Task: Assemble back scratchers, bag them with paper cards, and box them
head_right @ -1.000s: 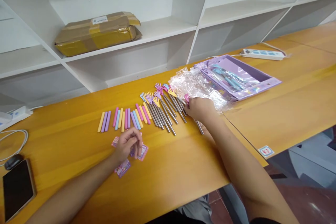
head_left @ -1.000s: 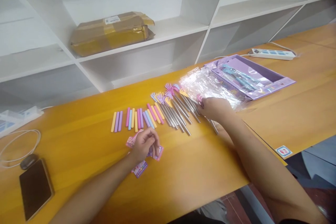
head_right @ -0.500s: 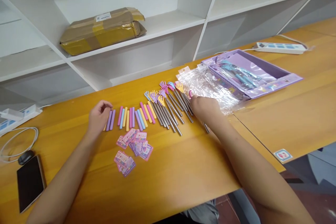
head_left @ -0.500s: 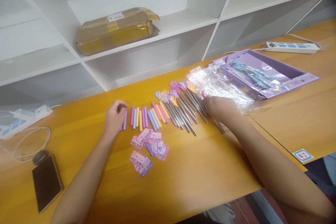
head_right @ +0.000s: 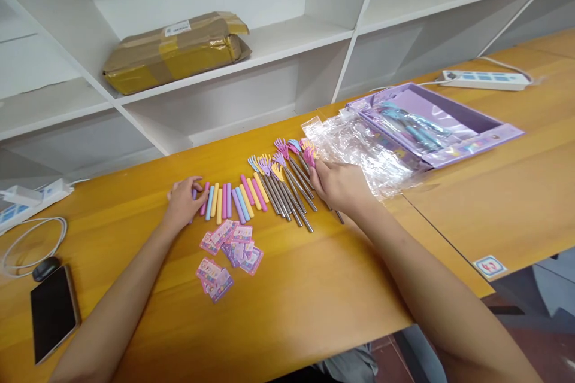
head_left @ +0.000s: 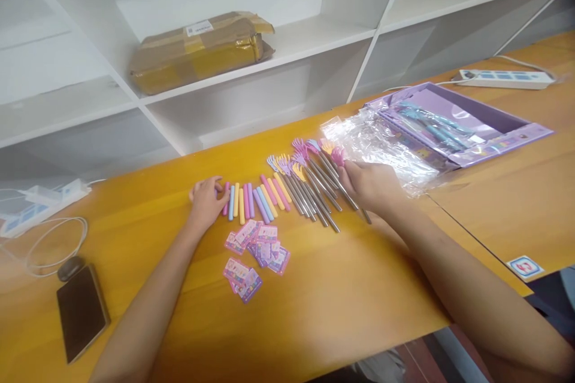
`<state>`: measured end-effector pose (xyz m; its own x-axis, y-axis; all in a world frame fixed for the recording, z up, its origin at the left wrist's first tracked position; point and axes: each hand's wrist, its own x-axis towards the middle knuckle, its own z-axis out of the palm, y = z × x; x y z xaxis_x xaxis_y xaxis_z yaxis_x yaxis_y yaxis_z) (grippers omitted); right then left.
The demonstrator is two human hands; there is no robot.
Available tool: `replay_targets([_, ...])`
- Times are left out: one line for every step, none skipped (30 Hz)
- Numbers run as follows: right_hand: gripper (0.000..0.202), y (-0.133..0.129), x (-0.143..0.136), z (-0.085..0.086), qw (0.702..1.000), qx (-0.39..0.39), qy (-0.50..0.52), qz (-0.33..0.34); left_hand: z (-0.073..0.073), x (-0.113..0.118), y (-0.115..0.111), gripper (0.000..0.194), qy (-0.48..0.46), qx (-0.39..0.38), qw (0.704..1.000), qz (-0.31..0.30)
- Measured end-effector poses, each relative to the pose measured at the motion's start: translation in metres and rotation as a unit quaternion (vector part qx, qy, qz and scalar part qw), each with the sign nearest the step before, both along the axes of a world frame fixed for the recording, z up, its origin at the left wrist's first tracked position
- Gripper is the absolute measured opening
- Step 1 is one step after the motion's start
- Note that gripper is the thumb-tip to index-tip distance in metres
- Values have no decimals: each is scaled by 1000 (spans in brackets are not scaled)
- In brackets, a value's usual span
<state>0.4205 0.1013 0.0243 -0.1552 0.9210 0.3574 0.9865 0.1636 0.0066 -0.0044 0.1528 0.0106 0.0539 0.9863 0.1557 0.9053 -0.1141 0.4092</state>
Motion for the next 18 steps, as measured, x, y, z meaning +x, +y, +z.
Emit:
replay_targets([50, -1, -2, 1, 1000, 2, 8, 10, 0, 0, 0, 39, 3, 0, 1000, 3])
replay_targets([49, -2, -3, 2, 1000, 3, 15, 19, 0, 1, -1, 40, 6, 0, 1000, 6])
replay_targets([48, -2, -4, 2, 999, 3, 23, 26, -1, 2, -1, 41, 8, 0, 1000, 7])
replay_targets([47, -1, -4, 2, 999, 0, 33, 31, -1, 3, -2, 42, 3, 0, 1000, 8])
replay_targets([46, -1, -4, 1, 998, -3, 46, 34, -2, 4, -3, 42, -8, 1, 1000, 10])
replay_targets([45, 0, -4, 0, 997, -7, 63, 35, -2, 5, -3, 41, -23, 2, 1000, 14])
replay_targets([44, 0, -3, -1, 996, -11, 85, 35, -2, 6, -4, 38, -41, 3, 999, 18])
replay_targets([44, 0, -2, -2, 993, -14, 111, 34, -1, 6, -4, 35, -58, 5, 998, 22])
replay_targets([45, 0, 0, -3, 989, -17, 142, 35, 0, 6, -5, 32, -73, 8, 997, 26])
replay_targets([47, -1, 1, -2, 983, -18, 179, 37, 2, 6, -5, 31, -87, 12, 996, 27])
replay_targets([49, -1, 1, -1, 974, -17, 222, 40, 5, 5, -4, 31, -100, 17, 995, 25])
replay_targets([52, -2, 1, 1, 961, -15, 271, 43, 9, 4, -4, 32, -117, 23, 993, 21])
replay_targets([55, -3, 0, 4, 944, -10, 326, 45, 13, 3, -4, 34, -137, 28, 990, 17])
replay_targets([58, -3, -3, 7, 922, -4, 385, 47, 19, 3, -5, 34, -159, 30, 987, 10])
replay_targets([59, -3, -7, 11, 893, -2, 448, 48, 24, 3, -7, 34, -183, 27, 983, 2])
replay_targets([59, -2, -13, 14, 856, -9, 514, 50, 30, 4, -10, 32, -206, 21, 978, -9])
replay_targets([58, -2, -21, 16, 815, -24, 577, 52, 34, 7, -15, 32, -226, 13, 974, -21])
replay_targets([56, -1, -31, 17, 775, -43, 628, 55, 38, 10, -23, 34, -253, 2, 967, -37])
